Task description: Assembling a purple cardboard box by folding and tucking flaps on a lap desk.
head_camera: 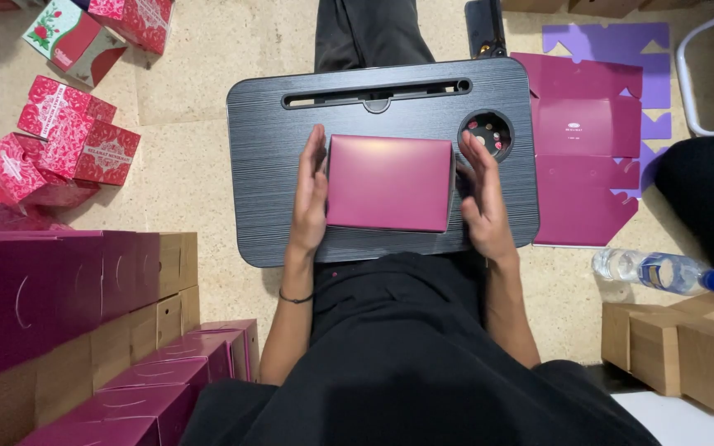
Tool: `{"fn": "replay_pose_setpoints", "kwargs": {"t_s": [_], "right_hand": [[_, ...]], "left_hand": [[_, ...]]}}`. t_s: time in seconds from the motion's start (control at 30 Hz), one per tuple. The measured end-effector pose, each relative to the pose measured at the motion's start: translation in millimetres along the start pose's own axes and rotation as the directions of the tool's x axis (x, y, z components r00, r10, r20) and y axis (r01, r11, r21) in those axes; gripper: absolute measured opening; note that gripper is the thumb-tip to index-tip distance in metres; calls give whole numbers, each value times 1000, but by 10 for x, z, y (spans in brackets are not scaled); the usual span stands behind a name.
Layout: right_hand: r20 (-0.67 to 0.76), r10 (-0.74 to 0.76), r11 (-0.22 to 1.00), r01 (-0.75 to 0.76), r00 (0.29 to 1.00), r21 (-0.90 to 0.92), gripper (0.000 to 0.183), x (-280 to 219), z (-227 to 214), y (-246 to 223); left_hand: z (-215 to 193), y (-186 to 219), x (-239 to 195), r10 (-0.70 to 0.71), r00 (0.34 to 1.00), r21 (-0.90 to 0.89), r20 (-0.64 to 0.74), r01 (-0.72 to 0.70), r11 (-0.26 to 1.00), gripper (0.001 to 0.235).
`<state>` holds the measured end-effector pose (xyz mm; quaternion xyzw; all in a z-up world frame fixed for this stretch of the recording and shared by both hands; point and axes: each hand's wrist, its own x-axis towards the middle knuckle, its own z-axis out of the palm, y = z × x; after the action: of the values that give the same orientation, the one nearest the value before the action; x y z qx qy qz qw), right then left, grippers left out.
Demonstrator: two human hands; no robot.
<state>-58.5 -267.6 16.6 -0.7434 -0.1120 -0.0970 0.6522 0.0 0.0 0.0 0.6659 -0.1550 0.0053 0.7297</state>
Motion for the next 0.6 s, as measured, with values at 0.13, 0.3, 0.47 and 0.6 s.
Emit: {"fn": "replay_pose_setpoints", "kwargs": {"t_s": [0.13,0.3,0.47,0.6], "right_hand": [[-20,72,997,-71,997,31,95,40,193,51],[-43,-95,995,94,995,-12,100,9,342,-80],[-98,-127,990,132,987,44,90,-81,355,-18],[-111,-126,982,140,986,125,87,-216,349,197]], "left_hand": [[149,45,7,-54,998,-25,27,55,998,73],[257,193,-80,90,996,-90,25,-87,992,87],[296,101,-185,148,989,-95,22,-146,985,88],[295,143,-205,209,977,-39,37,-207,977,80]]}}
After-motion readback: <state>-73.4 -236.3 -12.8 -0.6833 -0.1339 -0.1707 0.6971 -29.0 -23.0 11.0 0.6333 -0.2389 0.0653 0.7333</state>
